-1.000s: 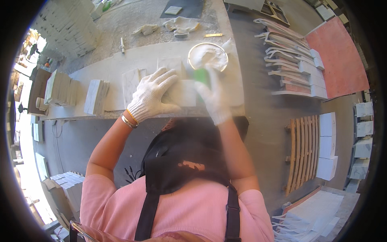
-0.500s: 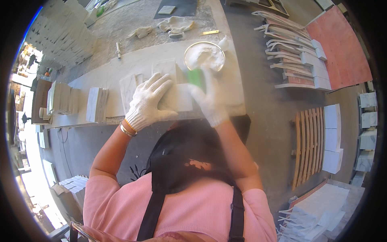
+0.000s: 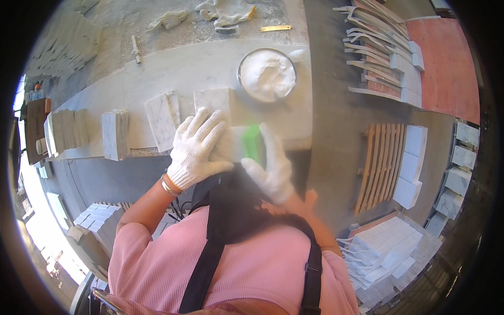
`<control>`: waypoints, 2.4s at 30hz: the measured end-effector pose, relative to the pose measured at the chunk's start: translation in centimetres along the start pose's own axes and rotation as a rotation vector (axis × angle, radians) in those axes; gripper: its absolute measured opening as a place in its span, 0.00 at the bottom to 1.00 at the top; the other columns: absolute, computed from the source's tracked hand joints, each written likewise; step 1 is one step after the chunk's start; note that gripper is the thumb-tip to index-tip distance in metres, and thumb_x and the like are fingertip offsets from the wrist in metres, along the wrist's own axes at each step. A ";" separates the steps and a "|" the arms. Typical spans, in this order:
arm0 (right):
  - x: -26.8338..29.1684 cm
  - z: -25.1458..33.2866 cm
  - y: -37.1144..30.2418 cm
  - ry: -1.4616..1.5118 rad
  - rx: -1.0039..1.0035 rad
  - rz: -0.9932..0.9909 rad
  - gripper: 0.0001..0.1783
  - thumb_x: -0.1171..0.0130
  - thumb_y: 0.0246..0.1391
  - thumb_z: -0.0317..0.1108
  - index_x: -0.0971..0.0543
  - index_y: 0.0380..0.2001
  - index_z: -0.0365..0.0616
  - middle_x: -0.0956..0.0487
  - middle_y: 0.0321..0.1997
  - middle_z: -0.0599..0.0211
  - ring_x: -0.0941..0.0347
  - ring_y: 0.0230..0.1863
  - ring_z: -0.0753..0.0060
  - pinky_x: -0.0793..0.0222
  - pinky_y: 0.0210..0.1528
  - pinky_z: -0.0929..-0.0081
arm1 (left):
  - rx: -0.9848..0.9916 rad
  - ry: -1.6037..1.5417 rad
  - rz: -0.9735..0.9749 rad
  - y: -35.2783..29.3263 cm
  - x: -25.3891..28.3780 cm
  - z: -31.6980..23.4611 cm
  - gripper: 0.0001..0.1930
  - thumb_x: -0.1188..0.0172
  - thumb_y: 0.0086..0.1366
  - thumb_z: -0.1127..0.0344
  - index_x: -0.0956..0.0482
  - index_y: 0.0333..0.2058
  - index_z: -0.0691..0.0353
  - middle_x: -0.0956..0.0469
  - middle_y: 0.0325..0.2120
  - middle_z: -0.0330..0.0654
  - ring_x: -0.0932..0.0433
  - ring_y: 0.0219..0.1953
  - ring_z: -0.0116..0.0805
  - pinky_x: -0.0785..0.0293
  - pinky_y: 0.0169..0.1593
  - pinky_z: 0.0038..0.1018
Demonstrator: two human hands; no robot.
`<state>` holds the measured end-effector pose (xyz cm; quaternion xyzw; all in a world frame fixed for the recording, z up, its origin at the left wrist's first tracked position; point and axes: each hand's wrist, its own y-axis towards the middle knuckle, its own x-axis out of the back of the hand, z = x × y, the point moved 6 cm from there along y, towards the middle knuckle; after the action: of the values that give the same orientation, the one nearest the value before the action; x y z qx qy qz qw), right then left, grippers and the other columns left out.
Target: The person repeatedly scoops a white paste from a metal container with a small metal spatula and spreads it onto the edges of rectangular white tiles. They then use a green block to rub the edges of the tiles, repeating this cycle for multiple tiles on a workbench.
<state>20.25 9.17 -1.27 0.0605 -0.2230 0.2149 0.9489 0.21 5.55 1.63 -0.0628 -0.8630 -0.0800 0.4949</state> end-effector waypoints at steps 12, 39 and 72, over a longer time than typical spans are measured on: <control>0.0 -0.1 0.8 -0.085 0.075 -0.024 0.44 0.35 0.57 0.34 0.40 0.74 0.35 0.25 0.65 0.48 0.24 0.58 0.63 0.28 0.62 0.66 | -0.009 0.017 -0.007 -0.2 -0.3 -0.2 0.48 0.20 0.34 0.44 0.22 0.56 0.62 0.26 0.63 0.48 0.31 0.67 0.57 0.33 0.63 0.51; -0.2 0.6 0.5 0.168 0.187 -0.111 0.41 0.36 0.61 0.36 0.37 0.73 0.35 0.30 0.72 0.49 0.34 0.73 0.59 0.42 0.74 0.65 | -0.100 0.124 -0.187 -1.3 -0.6 -0.6 0.46 0.23 0.43 0.42 0.23 0.59 0.62 0.26 0.64 0.47 0.31 0.68 0.52 0.32 0.63 0.48; -2.1 -2.0 1.0 0.738 -0.169 -0.024 0.36 0.46 0.69 0.36 0.42 0.75 0.36 0.34 0.73 0.62 0.39 0.71 0.72 0.45 0.73 0.70 | -0.077 0.110 -0.179 -1.4 -0.9 -0.3 0.46 0.23 0.42 0.41 0.23 0.58 0.61 0.27 0.64 0.46 0.33 0.69 0.53 0.35 0.66 0.50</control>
<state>18.91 9.73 -4.02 -0.0970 0.1177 0.1919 0.9695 0.64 4.06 0.88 0.0001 -0.8330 -0.1604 0.5295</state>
